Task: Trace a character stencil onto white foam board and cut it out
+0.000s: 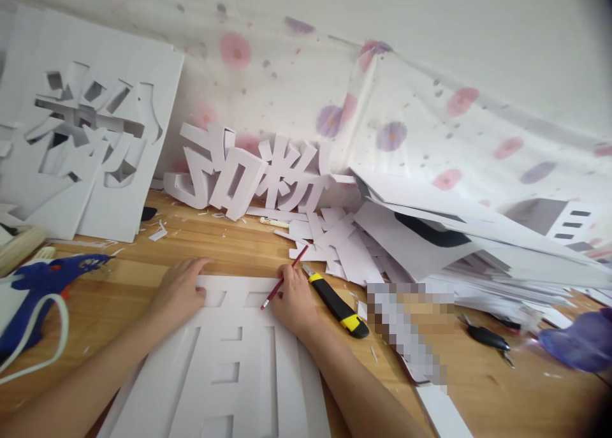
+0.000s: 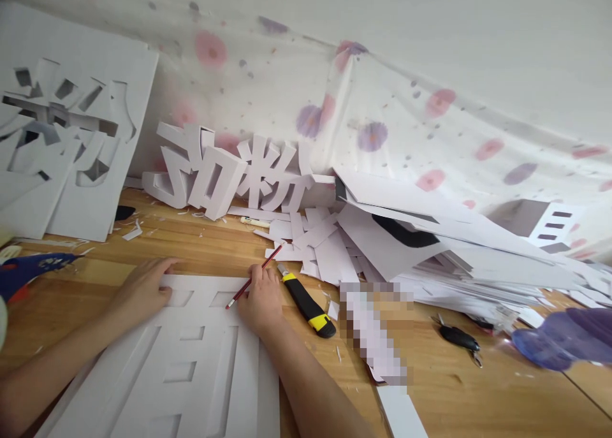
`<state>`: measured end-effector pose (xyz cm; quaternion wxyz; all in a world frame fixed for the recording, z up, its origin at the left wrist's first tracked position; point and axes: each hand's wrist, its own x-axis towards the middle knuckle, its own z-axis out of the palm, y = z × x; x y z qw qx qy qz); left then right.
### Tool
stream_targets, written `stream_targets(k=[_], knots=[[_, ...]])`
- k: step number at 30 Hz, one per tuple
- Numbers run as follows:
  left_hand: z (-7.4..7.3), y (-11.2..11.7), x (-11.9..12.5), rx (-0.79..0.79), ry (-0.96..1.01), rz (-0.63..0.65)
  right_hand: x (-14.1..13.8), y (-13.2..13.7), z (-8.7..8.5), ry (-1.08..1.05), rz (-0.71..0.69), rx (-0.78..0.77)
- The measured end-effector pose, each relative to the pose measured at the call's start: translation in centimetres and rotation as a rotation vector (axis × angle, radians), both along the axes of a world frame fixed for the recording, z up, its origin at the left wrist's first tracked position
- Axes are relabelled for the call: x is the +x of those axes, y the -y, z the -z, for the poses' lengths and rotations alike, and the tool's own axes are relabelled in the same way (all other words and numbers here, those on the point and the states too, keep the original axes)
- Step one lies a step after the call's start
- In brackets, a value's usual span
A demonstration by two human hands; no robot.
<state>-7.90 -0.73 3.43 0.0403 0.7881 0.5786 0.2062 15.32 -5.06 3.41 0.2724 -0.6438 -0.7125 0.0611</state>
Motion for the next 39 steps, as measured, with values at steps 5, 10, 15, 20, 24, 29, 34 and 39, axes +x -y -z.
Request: stream_targets(k=[5, 10, 15, 20, 24, 29, 34, 39], knots=[[-0.5, 0.5, -0.3, 0.048, 0.024, -0.002, -0.1, 0.4, -0.8, -0.009, -0.03, 0.024], [-0.7, 0.8, -0.2, 0.075, 0.047, 0.005, -0.3, 0.5, -1.3, -0.047, 0.019, 0.029], [-1.0, 1.0, -0.2, 0.094, 0.07, 0.009, -0.1, -0.2, -1.8, -0.084, 0.052, 0.01], [-1.5, 1.0, -0.4, 0.106, 0.135, 0.018, 0.0, -0.3, -2.6, -0.067, 0.033, 0.005], [-1.6, 0.9, -0.6, 0.081, 0.224, 0.031, 0.0, -0.3, -2.3, -0.028, 0.013, -0.011], [-2.0, 0.1, -1.2, -0.141, 0.697, -0.064, 0.2, -0.5, -1.4, -0.024, 0.019, -0.017], [-2.6, -0.3, -1.7, -0.392, 1.062, -0.237, 0.9, -0.6, -1.1, -0.07, 0.03, 0.012], [-3.6, 0.6, -1.4, -0.747, 1.25, -0.085, 2.0, -0.7, -1.0, -0.129, 0.013, 0.043]])
